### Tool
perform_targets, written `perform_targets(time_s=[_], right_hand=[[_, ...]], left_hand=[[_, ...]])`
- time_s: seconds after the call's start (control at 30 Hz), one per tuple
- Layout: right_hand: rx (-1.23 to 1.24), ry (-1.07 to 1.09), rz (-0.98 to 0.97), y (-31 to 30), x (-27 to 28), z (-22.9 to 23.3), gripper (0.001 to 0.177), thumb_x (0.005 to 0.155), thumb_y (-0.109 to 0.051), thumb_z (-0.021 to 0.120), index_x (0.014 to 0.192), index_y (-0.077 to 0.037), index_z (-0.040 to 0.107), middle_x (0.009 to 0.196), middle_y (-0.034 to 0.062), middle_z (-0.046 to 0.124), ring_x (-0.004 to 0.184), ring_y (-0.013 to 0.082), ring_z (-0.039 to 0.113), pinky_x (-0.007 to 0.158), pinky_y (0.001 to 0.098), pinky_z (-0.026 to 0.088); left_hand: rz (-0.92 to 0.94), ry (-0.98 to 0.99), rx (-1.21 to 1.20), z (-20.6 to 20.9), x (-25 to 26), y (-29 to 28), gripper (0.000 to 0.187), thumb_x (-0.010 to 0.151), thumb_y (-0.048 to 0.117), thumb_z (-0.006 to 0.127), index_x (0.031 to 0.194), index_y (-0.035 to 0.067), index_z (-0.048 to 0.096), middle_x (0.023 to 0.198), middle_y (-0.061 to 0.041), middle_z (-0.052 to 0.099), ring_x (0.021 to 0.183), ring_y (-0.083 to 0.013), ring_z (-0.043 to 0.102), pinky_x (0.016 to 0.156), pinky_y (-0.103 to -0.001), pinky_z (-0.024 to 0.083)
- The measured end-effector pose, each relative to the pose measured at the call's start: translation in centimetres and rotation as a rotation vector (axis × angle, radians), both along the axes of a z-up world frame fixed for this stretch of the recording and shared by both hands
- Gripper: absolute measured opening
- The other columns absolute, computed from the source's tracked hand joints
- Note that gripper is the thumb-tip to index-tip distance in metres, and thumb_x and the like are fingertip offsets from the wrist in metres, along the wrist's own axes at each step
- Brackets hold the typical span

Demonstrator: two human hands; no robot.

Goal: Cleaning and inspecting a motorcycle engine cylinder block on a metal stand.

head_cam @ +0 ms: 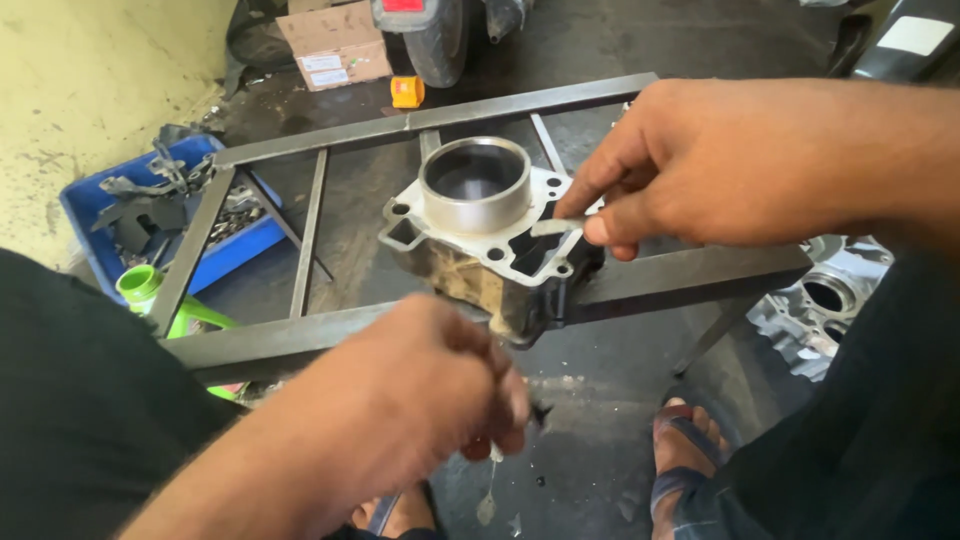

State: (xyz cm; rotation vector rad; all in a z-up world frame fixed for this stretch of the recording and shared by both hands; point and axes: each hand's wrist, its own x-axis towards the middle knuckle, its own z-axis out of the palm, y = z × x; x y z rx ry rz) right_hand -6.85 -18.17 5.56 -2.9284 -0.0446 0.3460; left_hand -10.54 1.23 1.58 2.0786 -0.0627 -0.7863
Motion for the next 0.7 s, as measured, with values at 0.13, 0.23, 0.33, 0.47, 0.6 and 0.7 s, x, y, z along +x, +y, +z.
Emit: perform_targets(time_s=[0.13, 0.23, 0.33, 0.47, 0.6, 0.7], right_hand=[[-0.009, 0.053, -0.025, 1.0, -0.7, 0.1, 0.039, 0.087, -0.027, 0.078, 0.126, -0.022, 0.078, 0.1, 0.0007, 0.082, 0.097, 0.017, 0.072, 0.091, 0.0334, 0.055], [-0.034, 0.062, -0.075, 1.8, -1.7, 0.3, 0.04, 0.087, -0.022, 0.077, 0.127, -0.026, 0.08, 0.102, 0.002, 0.081, 0.097, 0.0181, 0.073, 0.091, 0.0333, 0.055], [-0.023, 0.014, -0.12, 1.9, -2.3, -0.2, 0.033, 0.088, -0.021, 0.079, 0.12, -0.026, 0.084, 0.099, 0.0007, 0.082, 0.093, 0.0172, 0.074, 0.088, 0.0322, 0.056], [-0.025, 0.057, -0.324, 5.1, -3.9, 1.3, 0.03, 0.092, -0.018, 0.072, 0.12, -0.024, 0.081, 0.098, 0.002, 0.084, 0.087, 0.0174, 0.078, 0.081, 0.0341, 0.057], [-0.044, 0.072, -0.29, 5.8, -4.4, 0.7, 0.031, 0.089, -0.018, 0.074, 0.117, -0.026, 0.083, 0.097, 0.0041, 0.085, 0.09, 0.0173, 0.074, 0.081, 0.0313, 0.058], [-0.078, -0.031, -0.249, 5.9, -4.3, -0.3, 0.03, 0.088, -0.021, 0.072, 0.115, -0.026, 0.083, 0.104, 0.003, 0.08, 0.091, 0.0214, 0.078, 0.082, 0.0338, 0.059]], left_hand=[[-0.182, 0.001, 0.561, 1.0, -0.1, -0.1, 0.017, 0.093, 0.02, 0.065, 0.097, 0.009, 0.078, 0.082, -0.014, 0.076, 0.074, -0.0263, 0.072, 0.069, -0.037, 0.057], [-0.066, -0.161, 0.543, 0.6, 1.5, 1.0, 0.025, 0.094, 0.027, 0.067, 0.094, 0.007, 0.082, 0.083, -0.01, 0.079, 0.074, -0.0215, 0.075, 0.071, -0.034, 0.059], [0.099, -0.374, 0.623, 1.6, 4.5, 2.5, 0.022, 0.096, 0.025, 0.066, 0.097, 0.01, 0.082, 0.086, -0.01, 0.08, 0.077, -0.0222, 0.077, 0.076, -0.037, 0.06], [0.026, -1.038, 0.569, -1.2, 13.4, 5.9, 0.034, 0.092, 0.033, 0.072, 0.118, 0.011, 0.075, 0.11, -0.014, 0.073, 0.105, -0.0298, 0.071, 0.092, -0.044, 0.054], [0.216, -0.717, 0.006, -3.0, 14.6, 1.8, 0.061, 0.086, 0.054, 0.077, 0.126, 0.01, 0.067, 0.119, -0.012, 0.07, 0.114, -0.0248, 0.067, 0.1, -0.041, 0.049], [0.154, -0.584, -0.193, -5.6, 14.6, 0.5, 0.056, 0.083, 0.048, 0.073, 0.123, 0.009, 0.07, 0.118, -0.013, 0.075, 0.108, -0.0251, 0.069, 0.094, -0.039, 0.051]])
